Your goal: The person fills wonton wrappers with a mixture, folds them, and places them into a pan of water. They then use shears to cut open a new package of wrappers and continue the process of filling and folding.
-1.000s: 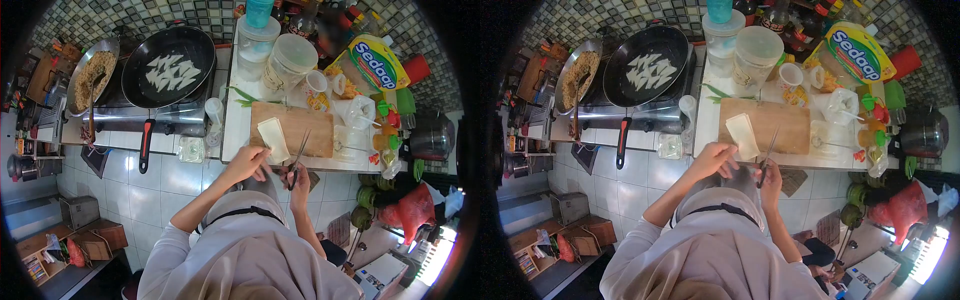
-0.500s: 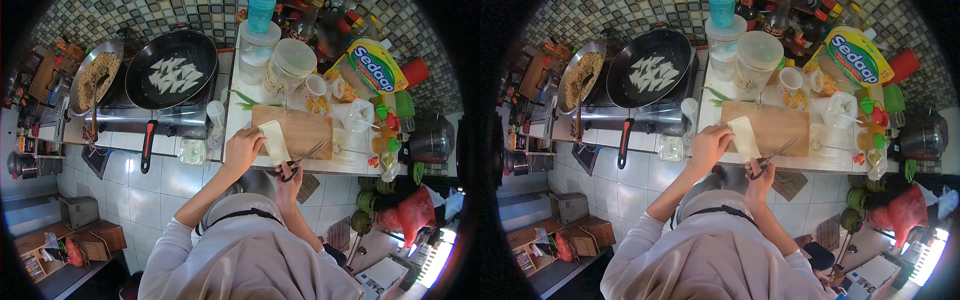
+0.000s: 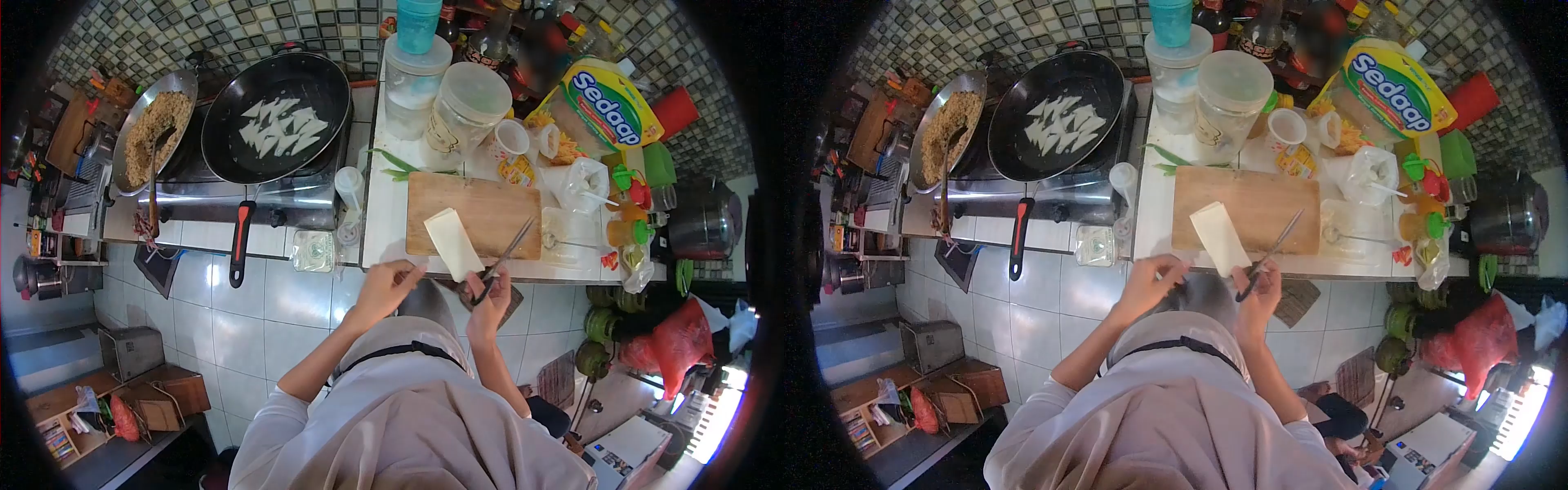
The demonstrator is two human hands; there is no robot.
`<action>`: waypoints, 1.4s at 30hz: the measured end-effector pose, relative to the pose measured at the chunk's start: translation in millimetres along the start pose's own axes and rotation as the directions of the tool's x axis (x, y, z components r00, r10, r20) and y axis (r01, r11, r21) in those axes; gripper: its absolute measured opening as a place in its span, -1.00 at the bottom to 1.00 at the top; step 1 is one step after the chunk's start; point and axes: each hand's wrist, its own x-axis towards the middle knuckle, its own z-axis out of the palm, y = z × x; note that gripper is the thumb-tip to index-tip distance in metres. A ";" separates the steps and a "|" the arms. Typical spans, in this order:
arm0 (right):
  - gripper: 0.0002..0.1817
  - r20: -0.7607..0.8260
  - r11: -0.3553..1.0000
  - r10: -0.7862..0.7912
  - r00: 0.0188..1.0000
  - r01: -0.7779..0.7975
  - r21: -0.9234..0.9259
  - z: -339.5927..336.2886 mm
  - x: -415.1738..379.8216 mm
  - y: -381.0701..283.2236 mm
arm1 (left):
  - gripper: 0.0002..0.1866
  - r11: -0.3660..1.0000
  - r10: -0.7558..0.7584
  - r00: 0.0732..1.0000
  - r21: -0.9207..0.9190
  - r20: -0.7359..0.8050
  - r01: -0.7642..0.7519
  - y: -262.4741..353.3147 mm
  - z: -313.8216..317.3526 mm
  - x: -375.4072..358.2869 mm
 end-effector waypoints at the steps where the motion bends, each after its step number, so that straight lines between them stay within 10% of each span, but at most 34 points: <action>1: -0.57 0.005 1.000 0.003 1.000 -0.003 -0.002 -1.3 0.5 -8.1 | -0.64 1.000 -0.004 1.000 -0.002 -0.005 0.004 -0.6 3.3 -3.2; 4: -0.60 0.083 0.991 -0.036 0.996 0.047 -0.128 -4.4 2.3 -34.3 | -0.44 0.803 -0.057 0.902 -0.518 0.427 0.296 -7.5 18.0 -1.0; 7: -0.66 0.146 0.994 0.092 0.985 -0.082 -0.076 -8.9 5.9 -47.5 | -0.34 0.478 0.143 0.880 -0.810 0.453 0.339 -15.7 53.4 9.6; 10: -0.69 0.141 0.993 0.110 0.984 -0.101 -0.065 -3.8 -3.4 -53.0 | -0.26 0.097 0.223 0.884 -0.912 0.410 0.399 8.3 72.6 18.5; 16: -0.63 0.142 0.988 0.157 0.977 -0.153 -0.038 -5.2 -31.0 -52.8 | -0.30 -0.181 0.016 0.960 -0.943 0.280 0.278 33.8 70.6 24.9; 19: -0.60 0.177 0.983 0.178 0.968 -0.168 -0.069 -16.6 -37.7 -45.0 | -0.36 -0.306 0.265 0.938 -0.903 0.221 0.300 21.2 64.8 25.4; 22: -0.59 0.182 0.980 0.135 0.974 -0.104 -0.167 -22.8 -37.7 -39.9 | -0.40 -0.393 0.174 0.949 -0.864 0.264 0.313 31.1 53.9 19.0; 31: -0.27 0.541 0.884 -0.074 0.837 0.307 -0.354 -33.0 -17.2 -55.3 | -0.66 -0.266 -0.049 0.800 -0.779 0.599 0.567 29.5 27.7 -8.9; 37: -0.42 0.478 0.878 0.244 0.844 0.018 -0.479 -17.4 -14.4 -46.7 | -0.73 -0.316 -0.306 0.736 -0.794 0.604 0.520 5.1 27.9 -16.9; 42: -0.45 0.517 0.866 0.179 0.837 0.115 -0.486 -17.0 -14.1 -33.5 | -0.76 -0.182 -0.331 0.826 -0.890 0.457 0.419 -12.6 29.3 -18.5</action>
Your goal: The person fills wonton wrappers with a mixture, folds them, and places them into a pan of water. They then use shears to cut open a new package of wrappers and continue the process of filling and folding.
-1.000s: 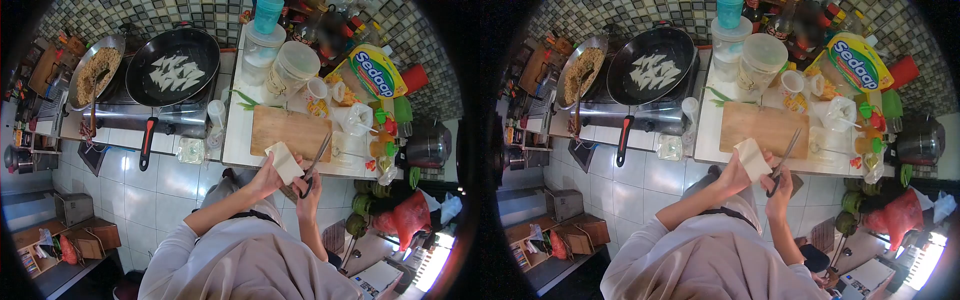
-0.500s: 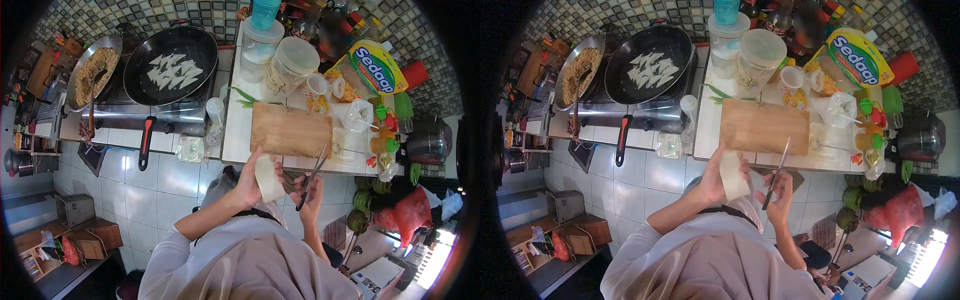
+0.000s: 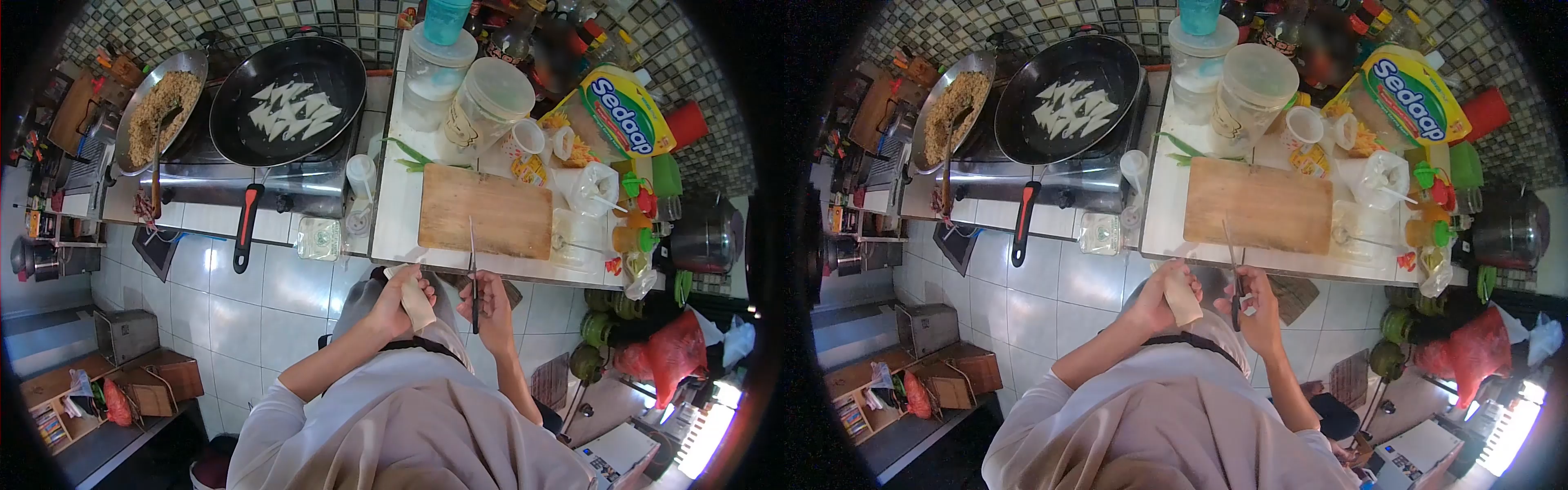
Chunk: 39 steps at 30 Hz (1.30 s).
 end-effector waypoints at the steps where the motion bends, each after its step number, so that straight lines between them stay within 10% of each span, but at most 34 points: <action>1: -0.41 -0.015 0.999 -0.004 1.000 0.004 -0.033 0.0 0.8 0.1 | -0.77 0.998 0.043 0.999 0.051 -0.017 -0.042 1.1 6.4 -5.6; 5: -0.53 -0.044 0.953 -0.137 0.990 0.120 -0.279 -11.1 13.8 -26.7 | -0.77 0.985 0.058 0.997 0.166 -0.051 -0.049 7.5 29.1 -26.4; 13: -0.53 0.059 0.512 -0.404 0.913 0.279 -0.812 -58.4 83.6 -37.9 | -0.67 0.980 -0.059 0.911 0.196 0.409 -0.025 19.0 33.2 -25.4; 20: -0.48 0.165 0.307 -0.279 0.946 0.251 -0.918 -52.6 90.1 -59.1 | -0.23 0.978 -0.100 0.868 0.208 0.486 -0.004 23.6 34.2 -22.6; 26: -0.30 0.281 0.685 -0.435 0.855 0.517 -0.513 2.6 49.9 -82.6 | -0.11 0.974 0.020 0.915 0.198 0.402 -0.108 25.3 37.9 -23.5; 31: -0.04 0.209 0.967 -0.163 0.964 0.199 -0.163 32.1 29.1 -56.5 | -0.16 0.880 0.281 0.856 0.239 0.433 -0.410 25.8 37.8 -20.4; 39: 0.07 0.197 0.990 -0.137 0.971 0.142 -0.014 53.1 21.8 -21.9 | -0.30 0.873 0.273 0.928 0.340 0.255 -0.350 24.5 46.4 -25.1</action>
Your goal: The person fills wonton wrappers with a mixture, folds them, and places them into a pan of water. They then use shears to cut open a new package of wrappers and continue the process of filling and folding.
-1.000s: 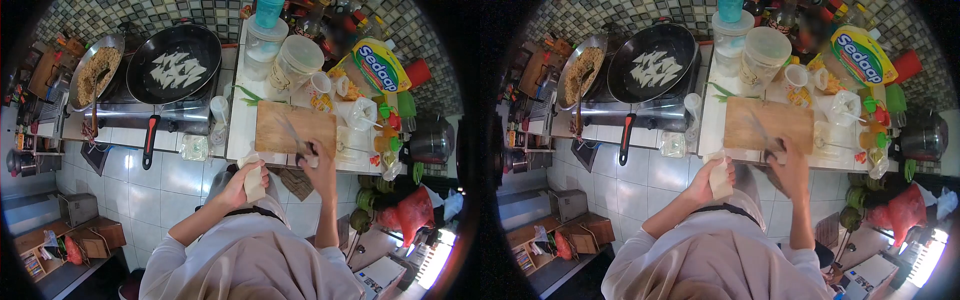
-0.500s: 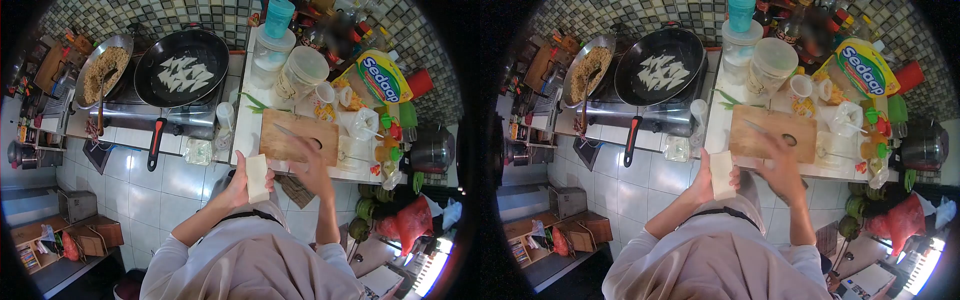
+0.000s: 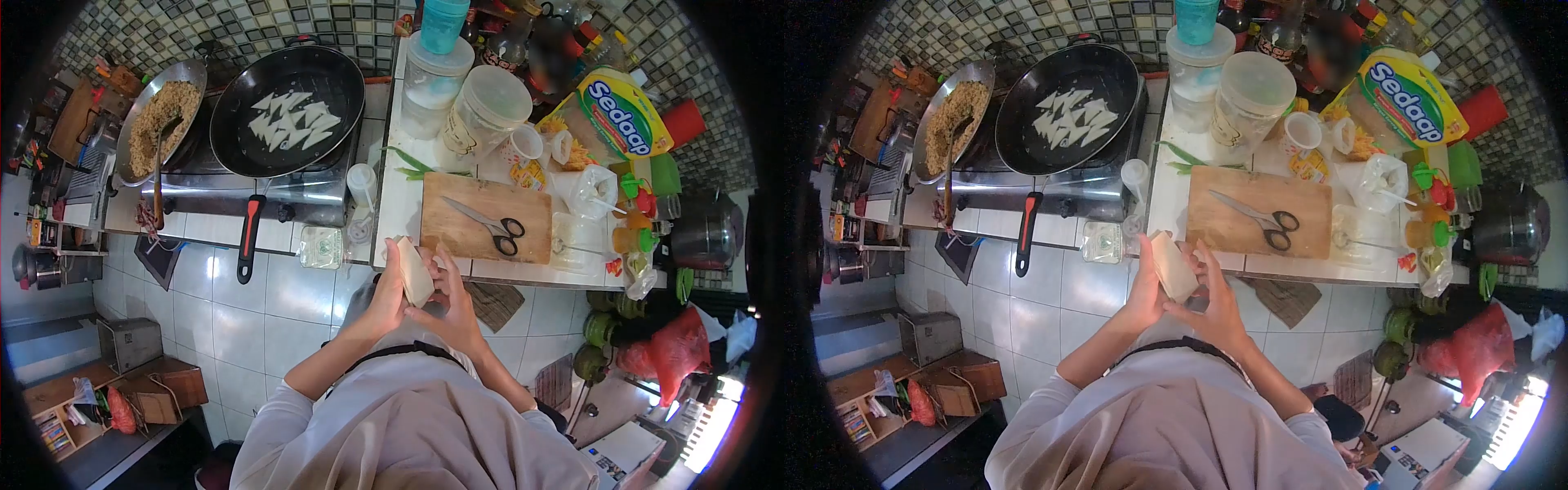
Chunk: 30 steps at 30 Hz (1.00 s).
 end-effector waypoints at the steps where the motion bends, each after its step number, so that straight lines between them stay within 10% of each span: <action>1: 0.07 -0.007 1.000 0.023 1.000 -0.023 0.013 0.1 0.1 1.5 | -0.32 1.000 -0.014 0.999 0.007 -0.043 0.015 0.6 3.5 -1.4; 8: 0.02 0.026 1.000 -0.001 1.000 0.001 -0.010 -5.3 -3.4 -3.7 | -0.42 0.982 0.029 0.996 -0.187 0.082 -0.013 -4.5 -6.4 4.5; 10: -0.15 0.007 0.927 0.085 0.996 -0.082 0.365 -6.7 -2.1 9.5 | -0.66 0.962 0.054 0.989 -0.272 0.136 -0.015 -5.3 -8.0 5.8; 13: -0.36 0.138 0.745 0.331 0.934 -0.348 0.569 -18.0 -2.0 -5.0 | -0.86 0.952 0.180 0.970 -0.279 0.162 -0.130 -7.3 -9.3 6.8; 16: -0.50 0.102 0.758 0.258 0.961 -0.267 0.596 -15.4 -5.8 -7.1 | -0.83 0.938 0.314 0.929 -0.219 0.199 -0.270 -7.4 -6.8 8.6; 23: -0.61 -0.071 0.845 0.230 0.971 -0.163 0.510 -11.8 -2.1 -4.3 | -0.83 0.908 0.405 0.889 -0.205 0.211 -0.365 -12.3 0.4 12.8; 30: -0.74 -0.217 0.985 0.088 0.972 -0.052 0.166 -46.5 16.8 -2.4 | -0.57 0.980 0.175 0.984 0.091 0.011 -0.176 0.0 -10.9 4.2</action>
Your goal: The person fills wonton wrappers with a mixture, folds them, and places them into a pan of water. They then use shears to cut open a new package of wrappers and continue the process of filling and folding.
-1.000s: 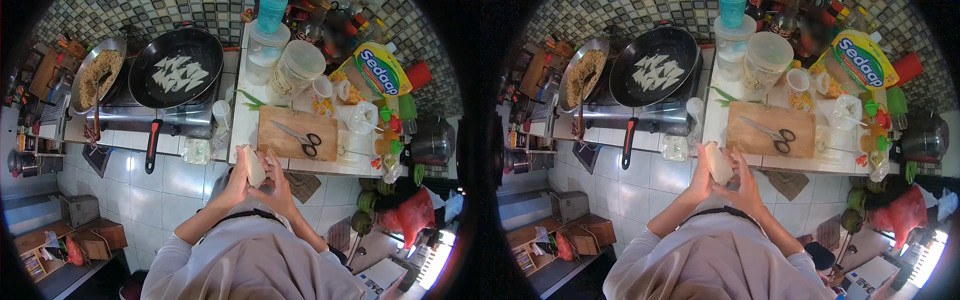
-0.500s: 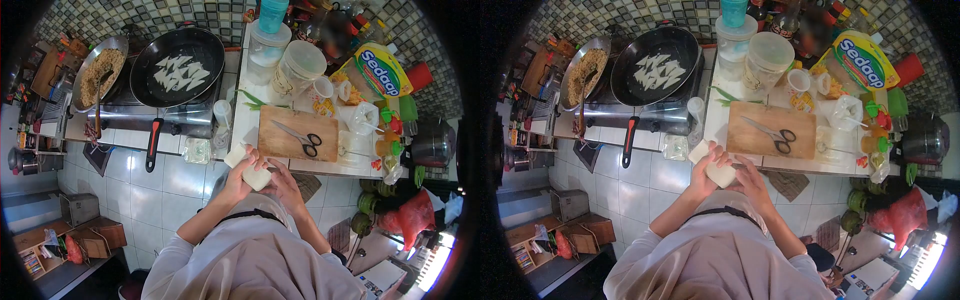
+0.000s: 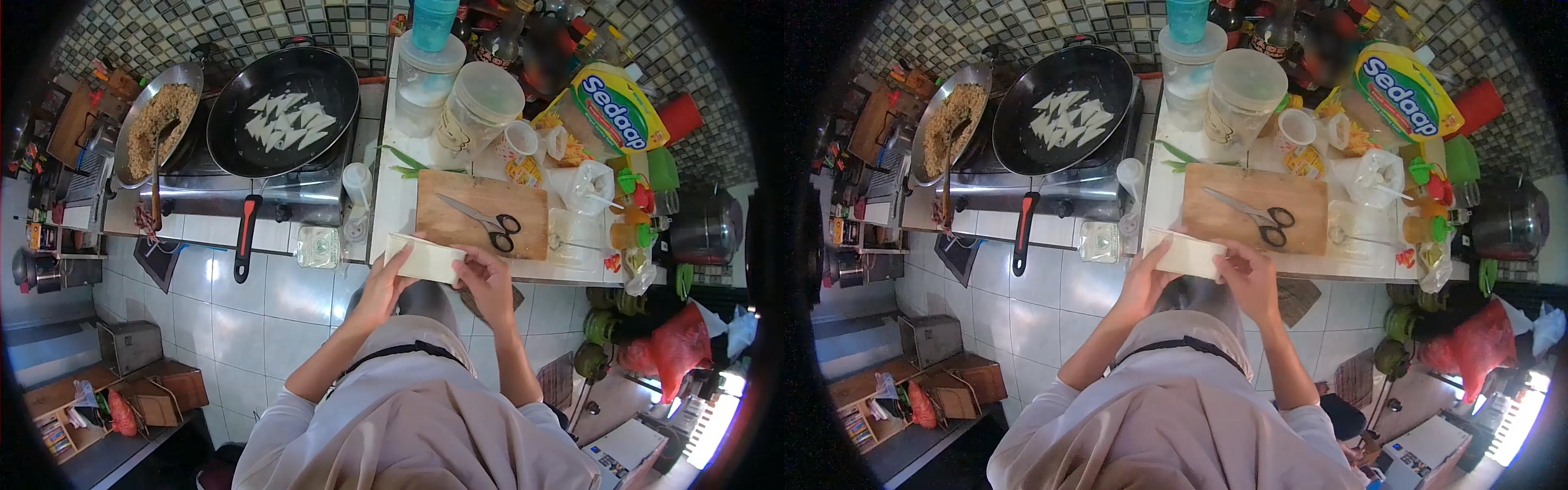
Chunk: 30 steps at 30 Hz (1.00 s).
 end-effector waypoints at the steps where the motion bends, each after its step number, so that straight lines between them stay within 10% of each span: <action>1: -0.74 0.019 0.993 0.000 1.000 0.003 -0.115 -3.3 3.3 -4.0 | -0.55 0.991 -0.075 0.996 0.108 -0.054 0.081 -0.9 -6.8 -0.4; 14: -0.66 0.060 0.798 -0.271 0.961 0.259 -0.544 -19.2 40.5 -8.3 | -0.52 0.820 0.140 0.985 0.570 -0.105 -0.056 -9.6 -20.5 10.6; 22: -0.41 0.202 0.607 -0.291 0.935 0.344 -0.716 -23.8 35.4 -20.0 | -0.07 0.218 0.237 0.960 0.955 0.147 -0.200 17.0 -16.3 12.6; 30: -0.23 0.413 0.316 -0.228 0.882 0.468 -0.825 -17.9 38.8 -23.5 | -0.27 -0.088 0.201 0.929 0.950 0.312 -0.300 30.6 -16.1 26.8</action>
